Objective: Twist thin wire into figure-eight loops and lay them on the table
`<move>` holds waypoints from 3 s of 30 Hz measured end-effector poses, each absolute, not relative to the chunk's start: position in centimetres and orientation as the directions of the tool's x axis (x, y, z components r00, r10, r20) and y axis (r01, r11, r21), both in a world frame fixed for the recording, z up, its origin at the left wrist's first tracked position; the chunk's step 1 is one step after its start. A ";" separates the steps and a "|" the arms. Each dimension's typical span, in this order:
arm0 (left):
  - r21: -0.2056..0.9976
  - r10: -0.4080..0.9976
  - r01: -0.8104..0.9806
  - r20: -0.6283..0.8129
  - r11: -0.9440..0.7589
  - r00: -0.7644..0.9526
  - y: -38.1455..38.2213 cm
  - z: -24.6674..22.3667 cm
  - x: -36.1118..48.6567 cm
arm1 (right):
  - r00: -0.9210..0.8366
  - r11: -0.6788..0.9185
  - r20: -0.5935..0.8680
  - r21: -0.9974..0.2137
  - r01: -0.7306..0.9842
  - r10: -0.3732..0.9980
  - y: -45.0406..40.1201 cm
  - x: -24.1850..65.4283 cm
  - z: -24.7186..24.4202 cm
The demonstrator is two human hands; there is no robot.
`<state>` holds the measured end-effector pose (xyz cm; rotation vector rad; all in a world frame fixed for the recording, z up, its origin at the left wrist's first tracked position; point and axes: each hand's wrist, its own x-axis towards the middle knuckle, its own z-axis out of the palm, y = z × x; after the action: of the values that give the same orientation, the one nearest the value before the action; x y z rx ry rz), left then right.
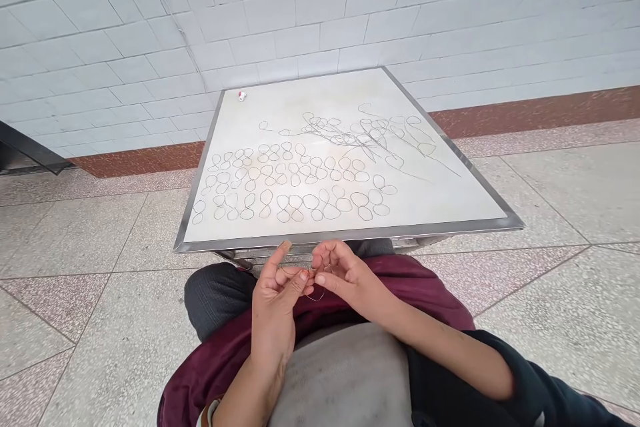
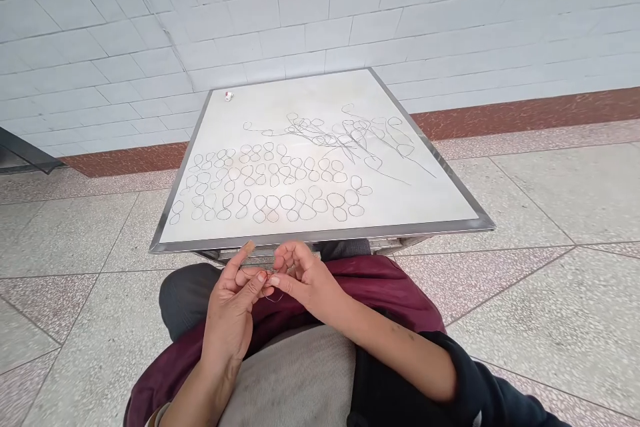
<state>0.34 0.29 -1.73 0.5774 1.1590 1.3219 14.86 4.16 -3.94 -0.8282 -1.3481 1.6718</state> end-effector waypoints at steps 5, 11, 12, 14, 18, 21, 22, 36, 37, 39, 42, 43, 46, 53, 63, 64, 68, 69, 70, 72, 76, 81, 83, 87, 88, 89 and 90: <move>0.856 0.929 -0.505 -0.270 0.111 -0.253 0.3 -1.9 0.6 | -0.436 -0.178 -0.060 -0.956 -0.234 0.898 3.2 13.1 -4.5; 0.857 0.921 -0.511 -0.256 0.075 -0.293 0.2 -2.0 0.6 | -0.488 -0.275 -0.146 -0.939 -0.205 0.861 3.0 12.6 -3.6; 0.864 0.921 -0.497 -0.251 0.074 -0.299 0.2 -2.1 0.5 | -0.486 -0.264 -0.135 -0.942 -0.207 0.863 3.0 12.7 -3.6; 0.887 0.922 -0.455 -0.233 0.071 -0.308 0.2 -2.2 0.2 | -0.492 -0.233 -0.109 -0.952 -0.200 0.864 3.1 12.9 -3.7; 0.927 0.938 -0.366 -0.198 0.085 -0.284 0.1 -2.2 -0.4 | -0.511 -0.239 -0.128 -0.958 -0.158 0.850 3.2 13.5 -4.2; 0.942 0.946 -0.312 -0.207 0.124 -0.250 -0.1 -1.9 -0.7 | -0.520 -0.224 -0.134 -0.968 -0.116 0.844 3.1 13.8 -4.3; 0.944 0.947 -0.300 -0.213 0.136 -0.241 -0.1 -1.8 -0.8 | -0.524 -0.214 -0.127 -0.971 -0.107 0.842 3.0 13.9 -4.2; 0.938 0.945 -0.297 -0.249 0.181 -0.212 -0.6 -2.3 -1.0 | -0.524 -0.261 -0.177 -0.961 -0.090 0.833 2.6 14.2 -4.5; 0.939 0.946 -0.288 -0.252 0.188 -0.203 -0.5 -2.2 -1.1 | -0.536 -0.264 -0.183 -0.961 -0.078 0.824 2.6 14.2 -4.5; 0.945 0.950 -0.253 -0.256 0.208 -0.176 -0.5 -2.0 -1.4 | -0.555 -0.245 -0.181 -0.969 -0.042 0.812 2.7 14.4 -4.4; 0.949 0.951 -0.182 -0.281 0.257 -0.126 -0.6 -1.3 -1.9 | -0.589 -0.186 -0.154 -0.983 0.006 0.794 2.8 14.8 -4.2; 0.948 0.950 -0.157 -0.295 0.277 -0.106 -0.6 -1.1 -2.1 | -0.609 -0.167 -0.146 -0.986 0.022 0.779 2.9 15.0 -4.2; 0.937 0.938 -0.070 -0.346 0.344 -0.031 -0.9 -0.7 -2.4 | -0.712 -0.087 -0.122 -0.993 0.085 0.691 3.5 15.7 -3.9; 0.919 0.926 -0.115 -0.377 0.376 0.009 -1.5 -1.5 -2.2 | -0.832 -0.120 -0.175 -0.984 0.131 0.527 4.4 16.6 -4.0; 0.919 0.932 -0.198 -0.357 0.340 -0.055 -1.8 -2.0 -1.4 | -0.640 -0.144 -0.176 -0.984 0.103 0.748 3.3 15.6 -4.3; 0.919 0.931 -0.199 -0.359 0.340 -0.065 -1.8 -1.9 -1.3 | -0.625 -0.136 -0.170 -0.985 0.102 0.762 3.2 15.5 -4.2; 0.916 0.923 -0.205 -0.371 0.345 -0.102 -1.9 -1.7 -1.0 | -0.587 -0.156 -0.174 -0.984 0.082 0.791 2.8 15.2 -4.1; 0.914 0.921 -0.209 -0.374 0.348 -0.105 -1.9 -1.6 -0.9 | -0.577 -0.158 -0.173 -0.984 0.076 0.798 2.7 15.1 -4.2; 0.913 0.920 -0.211 -0.377 0.350 -0.106 -1.9 -1.6 -0.8 | -0.566 -0.156 -0.170 -0.985 0.074 0.806 2.6 15.1 -4.3; 0.910 0.919 -0.220 -0.381 0.353 -0.104 -2.0 -1.6 -0.8 | -0.547 -0.133 -0.156 -0.988 0.081 0.822 2.5 15.0 -4.6; 0.904 0.918 -0.235 -0.387 0.358 -0.090 -2.0 -1.7 -0.8 | -0.532 -0.075 -0.136 -0.988 0.134 0.836 2.5 15.0 -4.9; 0.881 0.905 -0.262 -0.422 0.394 -0.058 -2.1 -2.1 -1.3 | -0.538 -0.059 -0.140 -0.984 0.166 0.831 2.7 14.9 -4.8; 0.868 0.897 -0.273 -0.440 0.414 -0.037 -2.2 -2.2 -1.5 | -0.543 -0.061 -0.148 -0.983 0.175 0.826 2.7 14.9 -4.8; 0.859 0.893 -0.284 -0.449 0.426 -0.021 -2.1 -2.3 -1.5 | -0.550 -0.045 -0.140 -0.982 0.182 0.823 2.8 14.9 -4.8; 0.859 0.893 -0.284 -0.450 0.426 -0.022 -2.0 -2.4 -1.4 | -0.549 -0.031 -0.132 -0.982 0.188 0.826 2.8 15.0 -4.7; 0.859 0.892 -0.283 -0.451 0.427 -0.023 -2.0 -2.4 -1.4 | -0.545 -0.012 -0.119 -0.980 0.197 0.830 2.8 15.0 -4.7; 0.859 0.891 -0.280 -0.453 0.428 -0.025 -2.0 -2.4 -1.4 | -0.544 0.011 -0.105 -0.979 0.204 0.833 2.8 15.0 -4.7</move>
<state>-1.37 -1.98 -2.40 0.6321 1.2565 1.0426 14.96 2.83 -4.69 -1.0625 -1.7729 1.5702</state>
